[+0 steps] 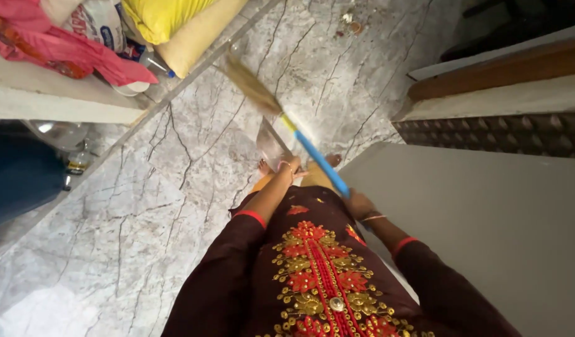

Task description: Sweeping the floor with a broom and collecting dust and debris in a dustpan.

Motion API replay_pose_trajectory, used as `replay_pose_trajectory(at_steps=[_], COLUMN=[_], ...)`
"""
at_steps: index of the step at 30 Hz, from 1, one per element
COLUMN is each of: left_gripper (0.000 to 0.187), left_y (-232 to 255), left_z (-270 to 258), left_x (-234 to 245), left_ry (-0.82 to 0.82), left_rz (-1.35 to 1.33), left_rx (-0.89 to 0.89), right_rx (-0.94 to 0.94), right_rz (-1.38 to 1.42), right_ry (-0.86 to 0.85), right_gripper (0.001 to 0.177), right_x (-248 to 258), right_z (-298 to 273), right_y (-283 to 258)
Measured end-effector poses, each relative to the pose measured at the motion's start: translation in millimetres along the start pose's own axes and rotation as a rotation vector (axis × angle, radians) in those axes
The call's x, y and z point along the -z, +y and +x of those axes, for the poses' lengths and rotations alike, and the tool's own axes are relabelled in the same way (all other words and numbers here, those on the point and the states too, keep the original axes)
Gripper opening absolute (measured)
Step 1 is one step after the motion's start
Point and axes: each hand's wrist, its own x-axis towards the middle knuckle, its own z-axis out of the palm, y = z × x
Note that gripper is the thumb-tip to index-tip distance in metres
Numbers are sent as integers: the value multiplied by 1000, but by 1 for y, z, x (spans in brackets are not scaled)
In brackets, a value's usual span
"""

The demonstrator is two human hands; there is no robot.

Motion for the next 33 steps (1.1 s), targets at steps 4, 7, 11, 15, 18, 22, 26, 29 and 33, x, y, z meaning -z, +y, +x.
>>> replay_pose_trajectory(at_steps=[4, 7, 11, 15, 18, 22, 26, 29, 33], left_gripper=[48, 46, 53, 62, 51, 22, 14, 16, 28], left_y=[-14, -17, -11, 26, 27, 28, 30, 32, 31], left_z=[3, 21, 32, -33, 26, 50, 57, 62, 55], left_x=[-7, -12, -24, -32, -37, -24, 5, 20, 20], left_ry=[20, -58, -120, -169, -104, -70, -67, -129, -236], left_rz=[40, 84, 145, -16, -21, -33, 64, 4, 28], left_rx=[-53, -123, -258, -336, -414, -413, -445, -308, -367], right_rx=[-227, -292, -128, -194, -44, -21, -90, -144, -354], right_rz=[43, 109, -40, 326, 358, 448, 377, 339, 524], right_ry=[-25, 102, 392, 281, 181, 40, -8, -5, 82], right_gripper=[52, 46, 44, 47, 44, 45, 43, 48, 52], right_x=[37, 71, 84, 97, 46, 33, 46, 60, 66], right_z=[26, 67, 119, 61, 74, 96, 110, 108, 105], right_y=[25, 36, 38, -87, -94, -113, -97, -80, -75])
